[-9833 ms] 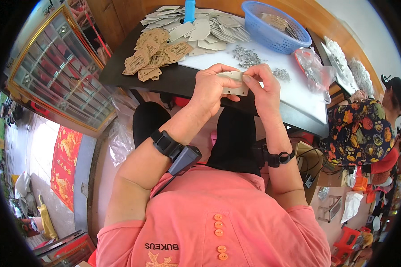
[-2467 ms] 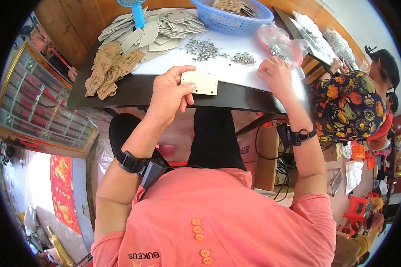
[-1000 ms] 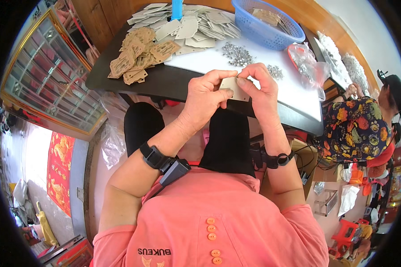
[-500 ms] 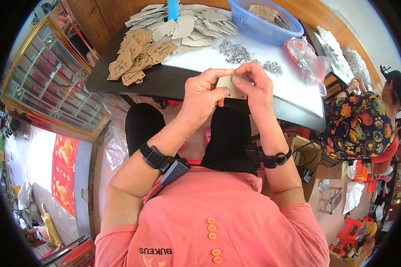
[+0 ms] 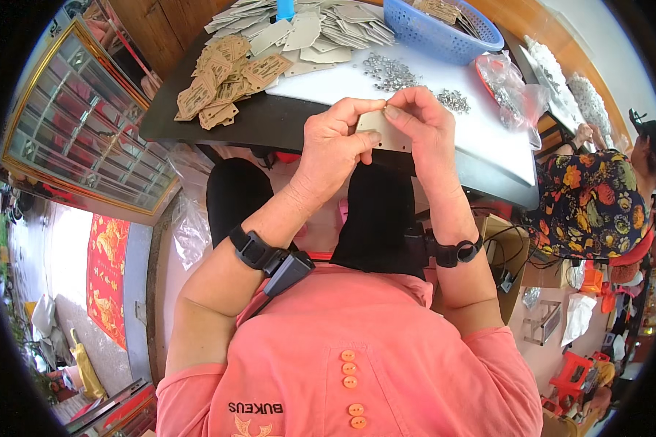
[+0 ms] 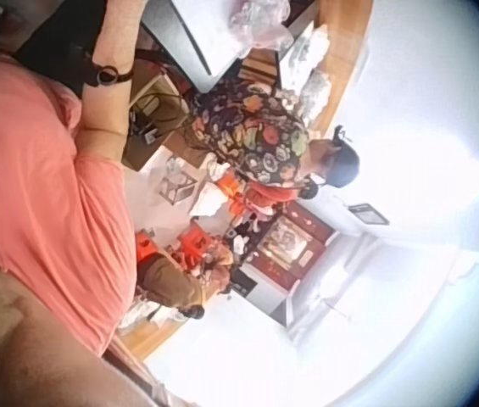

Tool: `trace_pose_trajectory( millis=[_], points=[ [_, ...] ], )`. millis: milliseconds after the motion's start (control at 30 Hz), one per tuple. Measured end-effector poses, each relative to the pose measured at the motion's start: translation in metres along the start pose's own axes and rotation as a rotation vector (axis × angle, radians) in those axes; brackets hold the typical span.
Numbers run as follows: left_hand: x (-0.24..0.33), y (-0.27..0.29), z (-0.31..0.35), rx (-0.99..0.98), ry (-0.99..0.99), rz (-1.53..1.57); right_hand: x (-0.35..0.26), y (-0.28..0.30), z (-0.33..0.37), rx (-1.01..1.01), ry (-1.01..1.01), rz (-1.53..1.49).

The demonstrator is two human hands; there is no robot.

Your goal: Attaching small metal rivets or ornaments to leather shoe labels.

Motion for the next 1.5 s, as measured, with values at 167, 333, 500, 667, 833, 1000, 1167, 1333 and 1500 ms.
trace_pose_trajectory(
  millis=[167,333,500,667,833,1000,1167,1333,1500],
  points=[
    [-0.001,0.0,0.0,0.005,0.004,-0.02,0.002,-0.002,0.005,0.053,0.079,0.061],
    [0.001,-0.001,0.001,0.006,-0.006,-0.021,0.001,-0.003,0.009,0.151,0.113,0.051],
    [0.001,0.0,0.0,0.01,0.031,-0.044,-0.012,0.001,0.01,0.097,0.225,0.211],
    [0.003,-0.002,-0.001,0.006,0.057,-0.047,-0.019,0.001,0.016,0.122,0.365,0.331],
    [0.002,-0.001,0.0,-0.003,0.06,-0.071,-0.017,0.001,0.012,0.04,0.363,0.307],
    [0.001,-0.004,0.001,-0.018,0.015,-0.105,-0.006,0.005,0.01,0.075,0.166,0.102],
    [0.001,-0.003,0.002,-0.023,0.0,-0.107,-0.008,0.005,0.008,0.07,0.078,0.035],
    [0.002,-0.003,0.001,-0.002,0.027,-0.072,-0.01,0.006,0.015,0.065,0.092,0.06],
    [0.002,-0.003,0.001,-0.005,0.009,-0.046,-0.008,0.007,0.016,0.072,0.174,0.115]
  ],
)
Point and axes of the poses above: each hand's wrist, its own z-axis away from the middle knuckle, its own y-axis out of the back of the hand, x = y × z, the point moved 6 cm from there along -z, towards the middle knuckle, and after that the axes turned 1 degree about y, right-handed, at the moved point
